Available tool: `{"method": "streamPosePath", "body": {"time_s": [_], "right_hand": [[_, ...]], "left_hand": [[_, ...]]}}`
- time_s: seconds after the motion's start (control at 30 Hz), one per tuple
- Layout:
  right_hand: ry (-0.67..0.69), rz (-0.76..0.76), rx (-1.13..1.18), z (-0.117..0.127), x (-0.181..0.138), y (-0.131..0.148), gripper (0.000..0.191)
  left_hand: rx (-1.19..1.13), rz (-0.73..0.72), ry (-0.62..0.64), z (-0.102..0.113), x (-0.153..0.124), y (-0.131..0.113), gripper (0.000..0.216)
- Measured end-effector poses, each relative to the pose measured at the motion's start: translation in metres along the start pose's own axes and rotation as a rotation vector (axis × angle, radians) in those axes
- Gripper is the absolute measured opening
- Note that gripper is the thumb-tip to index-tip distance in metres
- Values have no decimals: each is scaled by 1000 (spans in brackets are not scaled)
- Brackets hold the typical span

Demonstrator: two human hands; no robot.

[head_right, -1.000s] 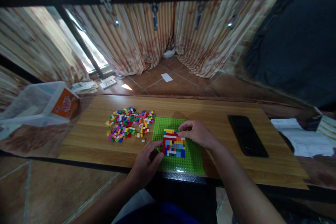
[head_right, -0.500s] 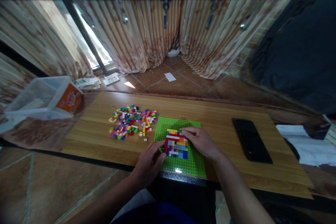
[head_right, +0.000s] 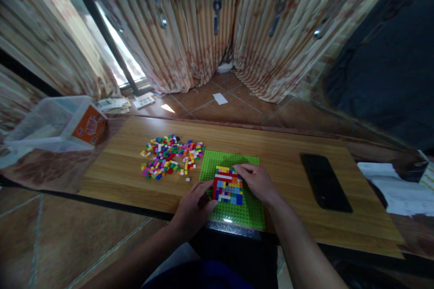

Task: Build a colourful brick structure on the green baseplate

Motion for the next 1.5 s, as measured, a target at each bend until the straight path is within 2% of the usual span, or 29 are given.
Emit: {"method": "streamPosePath", "body": {"time_s": [0.17, 0.43, 0.5, 0.6, 0.7, 0.87, 1.0, 1.1, 1.2, 1.37, 1.5], "right_hand": [[-31, 4, -5, -2, 1, 2, 42], [-45, 99, -71, -4, -7, 7, 42], [-119, 67, -7, 1, -9, -2, 47], [-354, 8, 129, 16, -17, -16, 53], [-524, 9, 120, 25, -32, -18, 49], [-590, 127, -71, 18, -61, 0, 42], [-606, 195, -222, 2, -77, 5, 42], [-579, 271, -326, -12, -80, 1, 43], [-552, 282, -388, -19, -77, -9, 46], [-500, 240, -363, -16, -69, -22, 49], [-479, 210, -339, -11, -65, -26, 48]], "left_hand": [[14, -44, -8, -3, 0, 0, 43], [82, -90, -29, -5, -1, 2, 43], [92, -99, -40, -5, 0, 2, 43], [95, -108, -56, -3, 6, 0, 41], [91, -139, -59, -5, 17, -3, 38], [74, -141, -98, -11, 26, -4, 35], [24, -163, -117, -7, 11, -5, 38], [28, -157, -148, 11, -7, 0, 37], [104, -88, -257, 45, -19, 14, 36], [260, -4, -499, 113, -22, 39, 33], [327, 33, -580, 144, -21, 54, 35]]}}
Point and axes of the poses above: each hand's wrist, its own x-axis towards the middle knuckle, its own z-axis out of the back of the hand, y = z × x, the point moved 6 cm from there along x, towards the middle knuckle, and after that the axes turned 1 degree about -x, right-handed, at the moved point
